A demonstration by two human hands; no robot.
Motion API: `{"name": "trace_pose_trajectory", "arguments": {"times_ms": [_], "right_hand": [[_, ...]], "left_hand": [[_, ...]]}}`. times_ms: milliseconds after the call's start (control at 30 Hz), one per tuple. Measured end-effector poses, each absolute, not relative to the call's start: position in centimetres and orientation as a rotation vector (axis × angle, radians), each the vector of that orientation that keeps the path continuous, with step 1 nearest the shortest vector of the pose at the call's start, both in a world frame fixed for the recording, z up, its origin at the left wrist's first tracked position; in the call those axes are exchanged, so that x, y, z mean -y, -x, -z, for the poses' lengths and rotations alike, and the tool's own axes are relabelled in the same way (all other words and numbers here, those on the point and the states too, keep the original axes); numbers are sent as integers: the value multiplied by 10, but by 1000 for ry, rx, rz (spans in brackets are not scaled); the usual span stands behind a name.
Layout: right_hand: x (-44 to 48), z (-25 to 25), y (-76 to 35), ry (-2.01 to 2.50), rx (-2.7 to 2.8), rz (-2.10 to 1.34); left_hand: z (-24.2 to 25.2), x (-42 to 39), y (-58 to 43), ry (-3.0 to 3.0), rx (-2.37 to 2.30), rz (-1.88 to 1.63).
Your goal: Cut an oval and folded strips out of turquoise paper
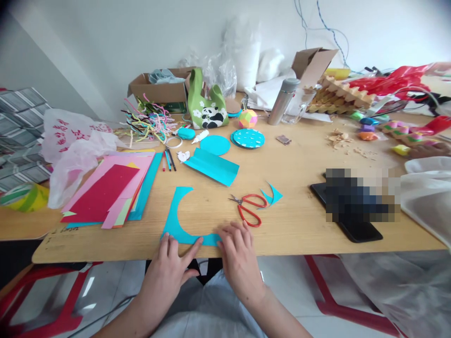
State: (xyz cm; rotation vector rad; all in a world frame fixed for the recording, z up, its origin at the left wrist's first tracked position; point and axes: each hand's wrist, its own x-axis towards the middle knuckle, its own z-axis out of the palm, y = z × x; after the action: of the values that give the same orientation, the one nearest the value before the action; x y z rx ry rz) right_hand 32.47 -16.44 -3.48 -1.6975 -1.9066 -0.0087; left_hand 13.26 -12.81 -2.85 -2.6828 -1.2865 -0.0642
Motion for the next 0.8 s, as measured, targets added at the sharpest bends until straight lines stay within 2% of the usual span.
{"name": "trace_pose_trajectory", "arguments": {"times_ms": [167,400,800], "right_hand": [[177,37,-302,1507,2205,99],[192,50,-337,1557,2330,242],[186,65,-344,1438,2097,250]], "left_hand": [[24,126,-133,2655,1257,39],[36,123,-110,2671,1276,190],[49,120,-74,2741,1083,599]]}}
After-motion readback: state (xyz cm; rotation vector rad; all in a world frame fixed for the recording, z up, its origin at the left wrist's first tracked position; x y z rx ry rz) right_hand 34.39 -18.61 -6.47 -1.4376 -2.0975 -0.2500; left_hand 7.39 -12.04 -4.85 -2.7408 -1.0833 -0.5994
